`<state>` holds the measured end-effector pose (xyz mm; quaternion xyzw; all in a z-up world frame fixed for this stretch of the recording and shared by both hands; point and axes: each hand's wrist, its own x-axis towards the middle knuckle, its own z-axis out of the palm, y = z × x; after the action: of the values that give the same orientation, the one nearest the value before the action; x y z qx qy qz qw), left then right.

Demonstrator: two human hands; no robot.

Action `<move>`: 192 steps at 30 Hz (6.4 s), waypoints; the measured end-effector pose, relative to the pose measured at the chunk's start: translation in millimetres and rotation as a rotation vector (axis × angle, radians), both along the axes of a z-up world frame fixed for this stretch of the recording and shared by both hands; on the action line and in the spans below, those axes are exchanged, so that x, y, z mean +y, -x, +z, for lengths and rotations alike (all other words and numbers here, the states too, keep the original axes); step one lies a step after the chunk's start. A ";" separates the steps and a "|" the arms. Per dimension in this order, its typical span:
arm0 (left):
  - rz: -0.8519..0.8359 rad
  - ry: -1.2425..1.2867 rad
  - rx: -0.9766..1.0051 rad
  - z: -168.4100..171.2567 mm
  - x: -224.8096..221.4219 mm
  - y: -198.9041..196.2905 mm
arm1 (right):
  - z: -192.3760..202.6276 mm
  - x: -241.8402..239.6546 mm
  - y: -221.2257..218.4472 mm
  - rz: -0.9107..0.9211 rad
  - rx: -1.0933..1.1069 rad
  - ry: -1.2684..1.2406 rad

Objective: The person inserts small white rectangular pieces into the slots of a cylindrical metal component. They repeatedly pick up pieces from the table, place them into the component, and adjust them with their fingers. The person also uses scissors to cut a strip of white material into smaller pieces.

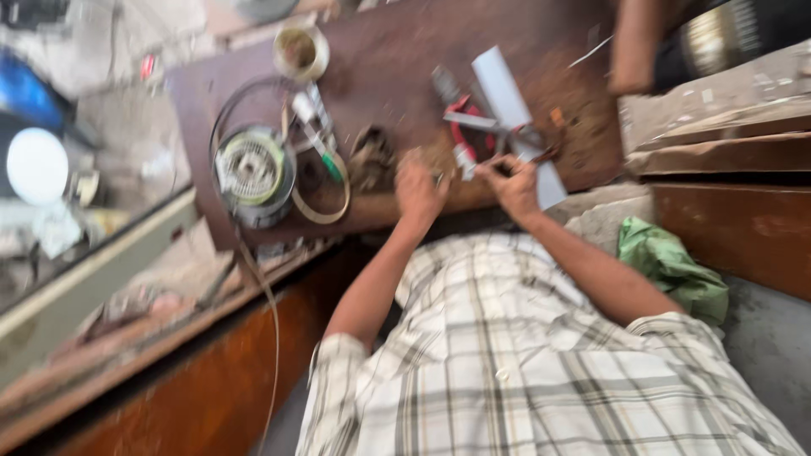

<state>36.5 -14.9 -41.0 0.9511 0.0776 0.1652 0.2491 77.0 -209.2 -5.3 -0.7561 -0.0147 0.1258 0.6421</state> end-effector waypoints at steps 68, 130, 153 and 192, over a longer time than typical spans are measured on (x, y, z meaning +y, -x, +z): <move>0.065 0.501 0.054 0.7 3.3 23.7 | -40.9 -18.1 34.9 0.408 -0.755 0.677; 0.121 1.271 -0.047 -30.4 38.8 112.3 | -3.1 72.2 64.3 0.591 -0.431 0.384; 0.083 1.208 -0.026 -23.6 42.8 104.5 | -30.2 64.7 33.2 0.817 -0.747 0.391; -0.135 0.432 -0.212 67.2 19.9 65.1 | -46.0 -16.4 46.0 0.397 -0.922 0.922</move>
<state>-28.6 5.0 26.2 0.8562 0.0207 0.2265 0.4640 30.9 -225.6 -51.3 -0.9117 -0.3702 -0.1005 0.1472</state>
